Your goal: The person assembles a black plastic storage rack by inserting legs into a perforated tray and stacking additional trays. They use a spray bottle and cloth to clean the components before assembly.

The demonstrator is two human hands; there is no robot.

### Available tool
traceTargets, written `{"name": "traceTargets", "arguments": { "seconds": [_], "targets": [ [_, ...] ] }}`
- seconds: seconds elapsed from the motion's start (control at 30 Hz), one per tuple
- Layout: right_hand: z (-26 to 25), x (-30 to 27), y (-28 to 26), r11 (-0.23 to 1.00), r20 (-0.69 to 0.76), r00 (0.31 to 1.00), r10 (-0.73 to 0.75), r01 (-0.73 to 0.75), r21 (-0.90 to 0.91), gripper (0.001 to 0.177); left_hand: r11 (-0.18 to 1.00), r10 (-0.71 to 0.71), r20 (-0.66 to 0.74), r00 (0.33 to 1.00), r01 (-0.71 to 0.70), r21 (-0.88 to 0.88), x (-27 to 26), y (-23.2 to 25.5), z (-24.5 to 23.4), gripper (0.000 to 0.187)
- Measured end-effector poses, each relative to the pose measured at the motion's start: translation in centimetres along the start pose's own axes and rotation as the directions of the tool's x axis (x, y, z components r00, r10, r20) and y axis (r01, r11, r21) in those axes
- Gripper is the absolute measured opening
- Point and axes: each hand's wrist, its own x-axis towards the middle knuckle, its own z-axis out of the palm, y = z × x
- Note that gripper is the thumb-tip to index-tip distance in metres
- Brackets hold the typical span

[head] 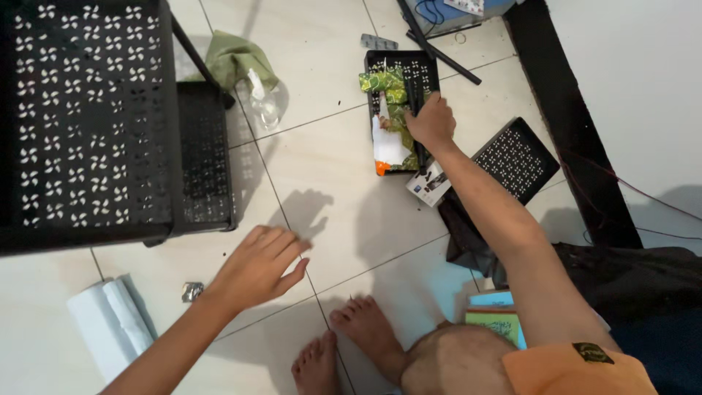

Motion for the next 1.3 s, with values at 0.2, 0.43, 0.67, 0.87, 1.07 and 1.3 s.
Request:
{"name": "traceTargets", "arguments": {
  "seconds": [0.2, 0.43, 0.67, 0.87, 1.07, 1.3],
  "targets": [
    [3.4, 3.2, 2.6, 0.997, 0.068, 0.996, 0.065, -0.063, -0.037, 0.053, 0.926, -0.325, 0.372, 0.87, 0.373, -0.062, 5.4, -4.8, 5.7, 0.052],
    [6.5, 6.0, 5.7, 0.971, 0.123, 0.972, -0.2, 0.213, -0.108, 0.049, 0.817, -0.569, 0.574, 0.589, 0.481, 0.316, 1.9, -7.7, 11.0, 0.078],
    [4.6, 7.1, 6.5, 0.979, 0.313, 0.946, -0.086, 0.022, 0.202, 0.049, 0.829, -0.556, 0.631, 0.541, 0.413, 0.376, -0.6, -8.9, 11.4, 0.076],
    [2.5, 3.7, 4.1, 0.939, -0.099, 0.987, -0.126, 0.151, 0.309, 0.041, 0.828, -0.559, 0.634, 0.534, 0.4, 0.393, -0.5, -9.4, 11.8, 0.077],
    [0.2, -1.4, 10.4, 0.89, -0.452, 0.797, 0.402, -0.224, 0.398, 0.036, 0.852, -0.511, 0.493, 0.704, 0.492, 0.181, 1.8, -8.1, 10.1, 0.079],
    [3.2, -10.3, 25.9, 0.546, -0.09, 0.541, 0.836, -0.806, 0.228, 0.065, 0.85, -0.141, 0.152, 0.978, 0.198, -0.487, 12.8, -3.1, 14.4, 0.052]
  ]
}}
